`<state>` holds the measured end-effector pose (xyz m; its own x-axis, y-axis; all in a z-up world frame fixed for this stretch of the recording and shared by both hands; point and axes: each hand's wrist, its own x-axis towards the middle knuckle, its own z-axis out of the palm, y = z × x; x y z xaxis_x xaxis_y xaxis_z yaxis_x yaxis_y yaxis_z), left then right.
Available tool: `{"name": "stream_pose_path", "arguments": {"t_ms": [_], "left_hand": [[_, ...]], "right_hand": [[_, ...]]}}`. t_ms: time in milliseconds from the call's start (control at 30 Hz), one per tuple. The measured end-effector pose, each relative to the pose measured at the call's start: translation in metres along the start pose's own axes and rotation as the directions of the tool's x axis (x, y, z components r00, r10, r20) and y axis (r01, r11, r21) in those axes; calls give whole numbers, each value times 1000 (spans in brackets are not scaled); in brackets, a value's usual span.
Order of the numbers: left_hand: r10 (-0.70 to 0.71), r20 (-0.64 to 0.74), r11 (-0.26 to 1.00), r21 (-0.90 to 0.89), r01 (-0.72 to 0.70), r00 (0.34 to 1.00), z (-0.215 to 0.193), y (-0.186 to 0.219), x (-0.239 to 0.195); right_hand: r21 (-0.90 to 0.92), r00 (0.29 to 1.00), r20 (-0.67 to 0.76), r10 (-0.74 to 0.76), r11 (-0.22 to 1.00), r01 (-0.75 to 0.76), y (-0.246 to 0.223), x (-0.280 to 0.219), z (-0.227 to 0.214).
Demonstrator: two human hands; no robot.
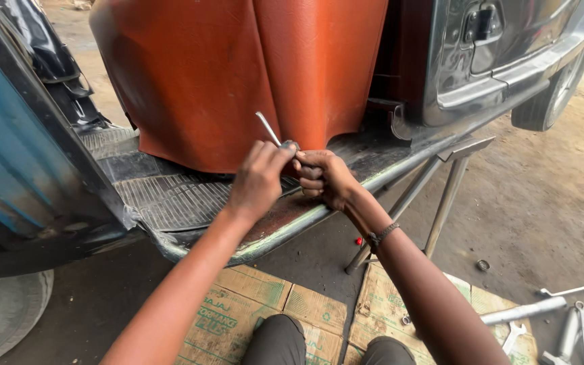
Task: The person uses a metal tool to repeatedly scrape and pry at the seam of an orange vehicle body panel. The person is sitting on a cardboard box on the ground while performing the task.
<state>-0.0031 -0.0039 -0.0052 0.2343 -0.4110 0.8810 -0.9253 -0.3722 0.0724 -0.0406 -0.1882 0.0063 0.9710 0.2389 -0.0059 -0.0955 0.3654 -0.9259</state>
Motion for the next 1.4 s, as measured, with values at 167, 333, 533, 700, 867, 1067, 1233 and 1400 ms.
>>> {"name": "stream_pose_path", "arguments": {"t_ms": [167, 333, 533, 700, 867, 1067, 1233, 1400], "left_hand": [[-75, -52, 997, 9, 76, 996, -5, 1, 1], [-183, -134, 983, -43, 179, 974, -12, 2, 10], [-209, -109, 975, -99, 199, 972, -13, 0, 7], [-210, -57, 972, -118, 203, 976, -11, 0, 4], [-115, -36, 984, -141, 109, 993, -11, -3, 2], [-91, -14, 978, -191, 87, 996, -11, -7, 1], [-179, -51, 964, -207, 165, 983, -7, -3, 1], [-270, -107, 949, -195, 246, 957, -12, -4, 7]], "right_hand": [[-1, 999, 43, 29, 1000, -29, 0, -3, -3], [-51, 998, 49, 49, 998, -47, 2, -2, 0], [-170, 995, 86, 60, 984, -44, 3, -6, 6], [-350, 998, 61, -31, 936, 51, 12, -5, 6], [-373, 988, 63, -142, 915, 155, 18, -2, 0], [-411, 992, 43, -120, 903, 127, 14, -4, -2], [-237, 995, 81, -64, 968, 81, 13, -7, -5], [-152, 997, 77, -26, 988, 37, 9, -8, -9]]}}
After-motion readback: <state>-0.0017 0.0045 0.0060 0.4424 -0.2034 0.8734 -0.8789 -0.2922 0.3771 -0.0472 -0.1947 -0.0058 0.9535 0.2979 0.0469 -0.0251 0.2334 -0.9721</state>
